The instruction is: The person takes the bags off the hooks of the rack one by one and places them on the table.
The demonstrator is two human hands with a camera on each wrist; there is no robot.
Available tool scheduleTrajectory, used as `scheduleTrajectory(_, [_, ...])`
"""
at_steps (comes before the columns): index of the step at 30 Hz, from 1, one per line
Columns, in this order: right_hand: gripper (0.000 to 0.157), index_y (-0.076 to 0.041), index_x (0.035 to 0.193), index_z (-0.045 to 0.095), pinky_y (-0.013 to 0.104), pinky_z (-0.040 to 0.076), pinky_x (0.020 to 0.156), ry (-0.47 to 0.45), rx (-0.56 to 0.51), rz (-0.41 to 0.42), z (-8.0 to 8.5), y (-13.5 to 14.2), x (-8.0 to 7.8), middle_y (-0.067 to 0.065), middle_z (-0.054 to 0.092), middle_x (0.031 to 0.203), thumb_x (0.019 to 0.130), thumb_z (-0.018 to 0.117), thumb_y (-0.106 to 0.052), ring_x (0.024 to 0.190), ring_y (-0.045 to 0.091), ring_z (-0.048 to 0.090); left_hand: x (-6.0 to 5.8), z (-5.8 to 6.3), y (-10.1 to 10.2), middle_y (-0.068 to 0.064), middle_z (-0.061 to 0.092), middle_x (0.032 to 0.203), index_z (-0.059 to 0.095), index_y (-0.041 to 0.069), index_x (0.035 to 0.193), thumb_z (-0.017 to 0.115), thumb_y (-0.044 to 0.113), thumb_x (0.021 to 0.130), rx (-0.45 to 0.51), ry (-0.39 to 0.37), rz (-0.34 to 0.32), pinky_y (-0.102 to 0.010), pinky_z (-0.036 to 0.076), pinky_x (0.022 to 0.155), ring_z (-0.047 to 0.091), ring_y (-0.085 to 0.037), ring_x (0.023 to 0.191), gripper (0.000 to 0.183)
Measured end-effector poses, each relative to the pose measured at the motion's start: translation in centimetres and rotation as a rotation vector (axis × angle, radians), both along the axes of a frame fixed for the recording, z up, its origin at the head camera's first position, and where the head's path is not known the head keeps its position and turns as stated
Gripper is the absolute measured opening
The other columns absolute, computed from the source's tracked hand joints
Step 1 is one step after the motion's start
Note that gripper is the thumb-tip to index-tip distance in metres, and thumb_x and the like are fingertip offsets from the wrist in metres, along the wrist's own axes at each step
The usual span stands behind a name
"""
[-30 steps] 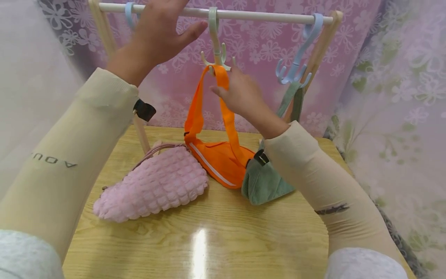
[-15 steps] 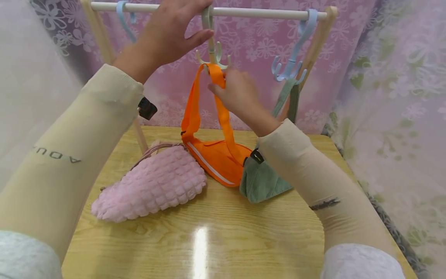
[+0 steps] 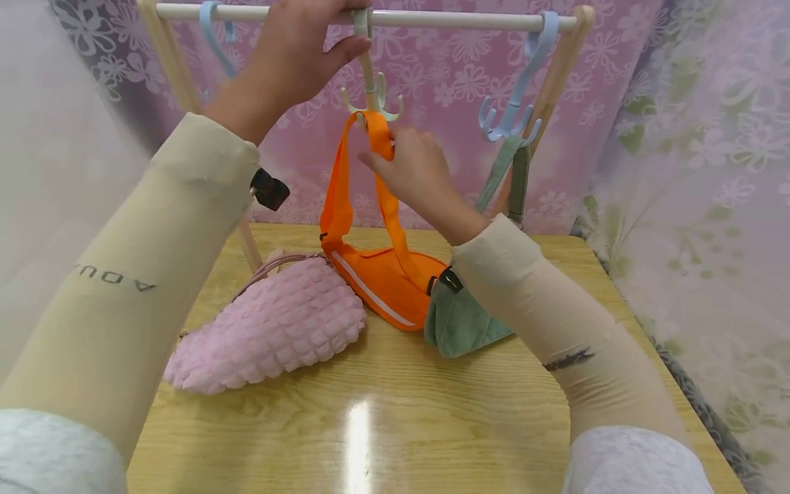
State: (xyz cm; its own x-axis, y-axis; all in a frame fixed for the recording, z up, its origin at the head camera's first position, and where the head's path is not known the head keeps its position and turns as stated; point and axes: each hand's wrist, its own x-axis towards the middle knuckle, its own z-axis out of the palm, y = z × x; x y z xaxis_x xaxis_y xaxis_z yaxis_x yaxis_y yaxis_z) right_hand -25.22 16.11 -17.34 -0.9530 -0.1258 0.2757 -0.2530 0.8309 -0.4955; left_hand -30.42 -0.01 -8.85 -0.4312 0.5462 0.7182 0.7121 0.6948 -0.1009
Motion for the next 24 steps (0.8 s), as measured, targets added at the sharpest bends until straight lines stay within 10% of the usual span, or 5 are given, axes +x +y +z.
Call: scheduleTrajectory(24, [0.047, -0.013, 0.133, 0.047, 0.029, 0.047, 0.089, 0.106, -0.076, 0.012, -2.0, -0.3, -1.0, 0.006, 0.058, 0.123, 0.091, 0.053, -0.034, 0.108, 0.018, 0.057, -0.1, -0.4, 0.7, 0.005, 0.060, 0.111, 0.061, 0.017, 0.115, 0.048, 0.046, 0.088, 0.067, -0.007, 0.051, -0.018, 0.026, 0.101, 0.051, -0.011, 0.107, 0.042])
